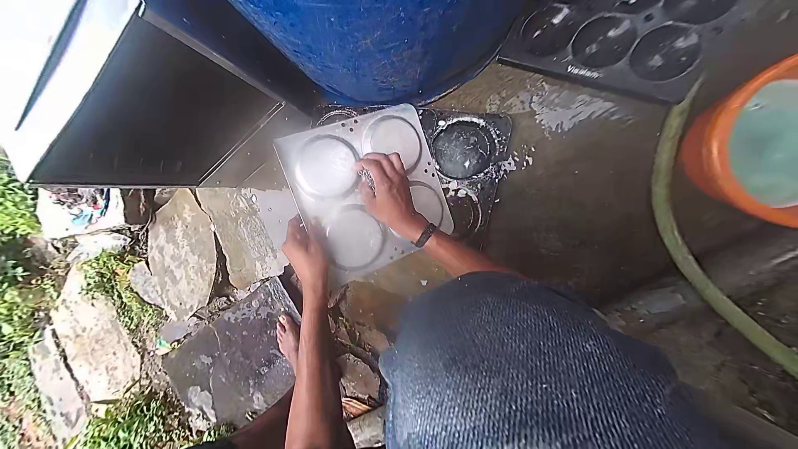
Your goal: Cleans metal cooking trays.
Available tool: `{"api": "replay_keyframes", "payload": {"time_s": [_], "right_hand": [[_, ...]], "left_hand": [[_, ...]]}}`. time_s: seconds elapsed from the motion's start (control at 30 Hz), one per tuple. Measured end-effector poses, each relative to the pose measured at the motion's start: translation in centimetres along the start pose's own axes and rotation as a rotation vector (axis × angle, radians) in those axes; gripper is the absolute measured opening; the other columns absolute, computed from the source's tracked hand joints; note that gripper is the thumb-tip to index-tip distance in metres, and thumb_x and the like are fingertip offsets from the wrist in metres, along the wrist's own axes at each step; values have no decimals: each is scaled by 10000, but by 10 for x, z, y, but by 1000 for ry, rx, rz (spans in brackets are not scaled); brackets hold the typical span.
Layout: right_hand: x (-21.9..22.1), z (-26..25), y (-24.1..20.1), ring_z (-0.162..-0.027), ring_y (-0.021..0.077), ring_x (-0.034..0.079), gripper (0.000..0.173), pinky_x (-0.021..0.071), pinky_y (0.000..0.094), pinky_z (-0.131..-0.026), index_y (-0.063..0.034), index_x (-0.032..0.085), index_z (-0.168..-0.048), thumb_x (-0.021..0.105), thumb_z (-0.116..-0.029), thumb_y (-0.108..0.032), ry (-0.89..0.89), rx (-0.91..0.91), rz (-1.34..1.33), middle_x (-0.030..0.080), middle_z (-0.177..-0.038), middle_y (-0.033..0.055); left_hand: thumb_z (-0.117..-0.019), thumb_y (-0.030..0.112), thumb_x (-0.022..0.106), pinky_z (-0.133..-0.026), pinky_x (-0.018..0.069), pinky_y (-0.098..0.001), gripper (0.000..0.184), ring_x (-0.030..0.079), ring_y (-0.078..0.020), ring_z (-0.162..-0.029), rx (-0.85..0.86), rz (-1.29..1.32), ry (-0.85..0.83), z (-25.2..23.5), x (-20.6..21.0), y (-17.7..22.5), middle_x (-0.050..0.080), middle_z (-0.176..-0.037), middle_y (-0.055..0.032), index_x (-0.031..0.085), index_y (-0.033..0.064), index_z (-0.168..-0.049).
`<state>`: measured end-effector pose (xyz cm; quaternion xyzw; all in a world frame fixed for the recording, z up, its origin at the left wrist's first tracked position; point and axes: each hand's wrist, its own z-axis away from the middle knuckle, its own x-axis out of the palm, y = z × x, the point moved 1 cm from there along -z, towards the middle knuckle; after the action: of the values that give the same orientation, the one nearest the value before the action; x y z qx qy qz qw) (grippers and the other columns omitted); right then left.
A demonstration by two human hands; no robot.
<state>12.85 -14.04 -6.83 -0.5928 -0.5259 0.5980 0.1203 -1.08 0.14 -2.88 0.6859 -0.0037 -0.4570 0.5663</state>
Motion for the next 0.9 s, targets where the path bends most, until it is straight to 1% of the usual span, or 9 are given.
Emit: {"api": "replay_keyframes", "payload": {"time_s": [0.17,0.23,0.33,0.43,0.5,0.57,0.67,0.77,0.9], "right_hand": [[-1,65,-10,-1185,280,539,310,450,446,-1011,-150,707,-1228,560,-956,-149,-115,-19,-44,612,-1310,78],[0,58,-12,-1233,284,521,297,424,448,-1056,-155,717,-1224,556,-975,-149,-97,-36,-69,598,-1362,68],[-2,26,-19,-1202,289,565,306,481,435,-1013,-126,719,-1224,548,-976,-74,-61,-84,-110,643,-1302,82],[10,-4,-54,-1158,324,614,256,509,466,-981,-84,726,-1198,576,-992,-112,-80,-171,-141,681,-1225,130],[23,1,-86,-1183,325,628,286,511,469,-1006,-64,715,-1221,549,-1025,-191,-143,-241,-165,693,-1251,132],[29,12,-98,-1180,358,629,325,501,497,-1008,-35,709,-1219,518,-1027,-215,-151,-283,-189,693,-1260,155],[31,39,-87,-1194,410,605,397,470,548,-1016,-18,683,-1270,475,-972,-178,-198,-334,-197,668,-1303,182],[17,65,-71,-1177,409,610,369,462,528,-1035,3,686,-1262,550,-961,-163,-258,-359,-223,672,-1289,203],[3,106,-51,-1172,321,628,263,436,462,-1087,-75,723,-1189,574,-978,-123,-355,-493,-277,705,-1215,145]], "left_hand": [[-1010,137,601,-608,560,-291,166,649,-81,-631,-103,110,7,-1,-5,4,671,-739,-8,626,40,-1142],[-1048,169,560,-668,579,-317,183,677,-107,-707,-144,178,-20,-5,0,6,687,-812,-30,593,49,-1181],[-1091,317,471,-727,587,-371,312,677,-141,-794,-156,147,-110,-6,3,17,676,-902,-61,605,55,-1193],[-1117,314,339,-900,544,-428,455,651,-203,-1003,-174,123,-157,-1,-5,32,672,-1107,-157,545,-10,-1360],[-1114,305,277,-882,545,-387,493,651,-177,-955,-153,231,-95,3,-7,35,669,-1032,-157,576,-54,-1269],[-1117,301,248,-953,537,-437,544,669,-227,-1017,-144,284,-86,-1,-14,34,686,-1073,-206,597,-94,-1251],[-1123,321,221,-971,517,-488,569,658,-278,-1043,-205,351,-64,-2,-15,23,671,-1105,-232,608,-83,-1228],[-1117,268,317,-943,506,-487,443,638,-274,-1029,-262,394,-93,-5,-7,10,655,-1100,-217,602,-61,-1197],[-1117,281,333,-916,504,-517,438,634,-295,-998,-277,348,-116,-9,-8,9,650,-1066,-222,600,-59,-1189]]}}
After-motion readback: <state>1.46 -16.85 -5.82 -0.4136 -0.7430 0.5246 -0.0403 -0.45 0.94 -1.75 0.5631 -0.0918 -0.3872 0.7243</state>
